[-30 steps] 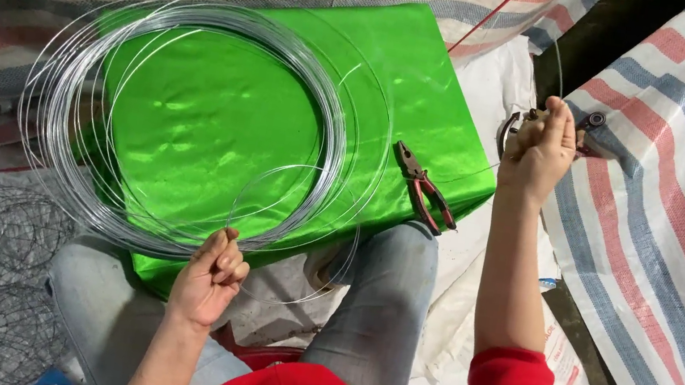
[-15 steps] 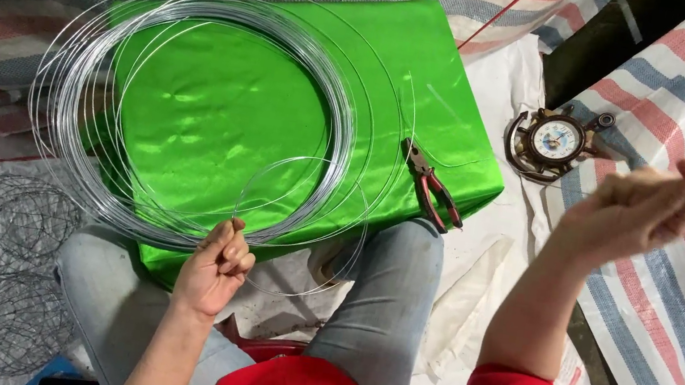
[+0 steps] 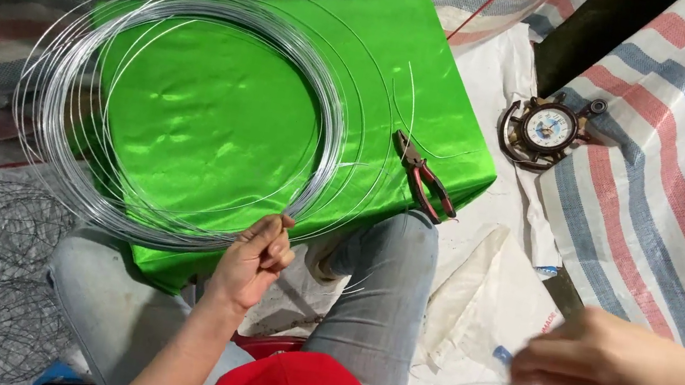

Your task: The person pulls wire segments from a coil, measures them, and cuts them with pliers.

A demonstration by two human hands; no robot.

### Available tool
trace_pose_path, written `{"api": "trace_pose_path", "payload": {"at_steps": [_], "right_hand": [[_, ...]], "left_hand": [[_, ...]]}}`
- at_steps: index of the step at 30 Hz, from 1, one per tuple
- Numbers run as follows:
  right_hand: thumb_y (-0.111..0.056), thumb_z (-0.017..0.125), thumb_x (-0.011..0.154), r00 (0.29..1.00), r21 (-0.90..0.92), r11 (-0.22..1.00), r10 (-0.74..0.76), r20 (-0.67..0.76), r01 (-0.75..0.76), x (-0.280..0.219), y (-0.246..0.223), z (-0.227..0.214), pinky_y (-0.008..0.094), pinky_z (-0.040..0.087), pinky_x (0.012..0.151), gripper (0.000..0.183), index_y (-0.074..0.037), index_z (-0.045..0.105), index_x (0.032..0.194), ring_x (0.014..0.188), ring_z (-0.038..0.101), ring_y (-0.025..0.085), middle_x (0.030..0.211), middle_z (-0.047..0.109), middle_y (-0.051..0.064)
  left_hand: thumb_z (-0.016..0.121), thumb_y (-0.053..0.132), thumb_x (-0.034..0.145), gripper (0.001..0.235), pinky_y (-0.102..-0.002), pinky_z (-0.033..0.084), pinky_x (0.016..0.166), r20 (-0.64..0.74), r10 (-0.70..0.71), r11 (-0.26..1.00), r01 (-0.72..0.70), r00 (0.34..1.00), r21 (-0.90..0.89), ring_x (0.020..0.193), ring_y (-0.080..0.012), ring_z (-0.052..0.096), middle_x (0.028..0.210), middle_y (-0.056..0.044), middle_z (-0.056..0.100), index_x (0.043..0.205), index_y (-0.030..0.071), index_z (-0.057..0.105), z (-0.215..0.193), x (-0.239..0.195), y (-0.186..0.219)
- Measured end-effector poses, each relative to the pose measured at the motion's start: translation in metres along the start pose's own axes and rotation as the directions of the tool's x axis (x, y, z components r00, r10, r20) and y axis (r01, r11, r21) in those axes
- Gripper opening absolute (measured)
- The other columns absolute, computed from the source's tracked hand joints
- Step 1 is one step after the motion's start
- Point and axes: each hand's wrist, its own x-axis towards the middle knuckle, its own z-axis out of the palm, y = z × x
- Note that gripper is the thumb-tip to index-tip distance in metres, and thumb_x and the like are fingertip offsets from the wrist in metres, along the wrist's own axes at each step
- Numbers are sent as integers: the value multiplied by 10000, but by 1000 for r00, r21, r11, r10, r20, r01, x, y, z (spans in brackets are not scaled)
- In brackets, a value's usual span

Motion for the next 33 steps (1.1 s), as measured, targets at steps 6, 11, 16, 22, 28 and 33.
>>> {"api": "trace_pose_path", "payload": {"at_steps": [6,11,16,22,28,33], "right_hand": [[-115,579,1006,913,559,817,327,-244,-143,106,107,85,360,467,599,220,27,713,906,603,495,173,567,535,83],[-114,698,960,749,663,737,513,-418,-135,126,167,138,375,554,846,191,-24,787,1103,899,671,203,925,772,139],[-181,710,982,562,629,767,577,-593,-123,140,176,150,334,564,827,195,-81,806,1120,891,682,138,939,799,111],[-147,674,1002,567,742,670,601,-564,28,151,183,158,183,420,521,150,-69,793,1048,613,492,29,698,665,-18],[-109,670,1004,557,815,555,629,-542,167,154,185,157,187,299,436,143,1,760,1019,487,354,19,606,493,-33],[-90,678,991,636,837,507,582,-507,205,156,181,154,200,273,460,139,19,763,995,491,337,29,578,453,-27]], "left_hand": [[525,119,1063,236,-209,248,494,15,-7,993,5,1000,120,459,-54,275,576,-19,391,1162,-12,695,9,13,-45],[546,103,1049,230,-211,260,499,-30,14,987,-9,999,160,464,-59,274,568,-31,394,1156,-40,690,4,3,-48],[568,88,1039,230,-207,278,496,-23,19,968,-13,1000,249,467,-58,293,547,-49,415,1128,-81,696,19,-5,-55],[590,76,1022,240,-176,293,481,-15,84,907,-71,996,415,486,-63,353,522,-77,451,1110,-101,726,51,-13,-46],[613,102,1015,241,-161,337,512,-58,115,876,-73,992,477,527,-66,388,527,-80,462,1093,-80,751,54,-12,-50],[618,113,1014,241,-166,342,513,-79,51,904,-12,996,428,521,-76,400,520,-68,447,1090,-81,740,31,-4,-62]]}}
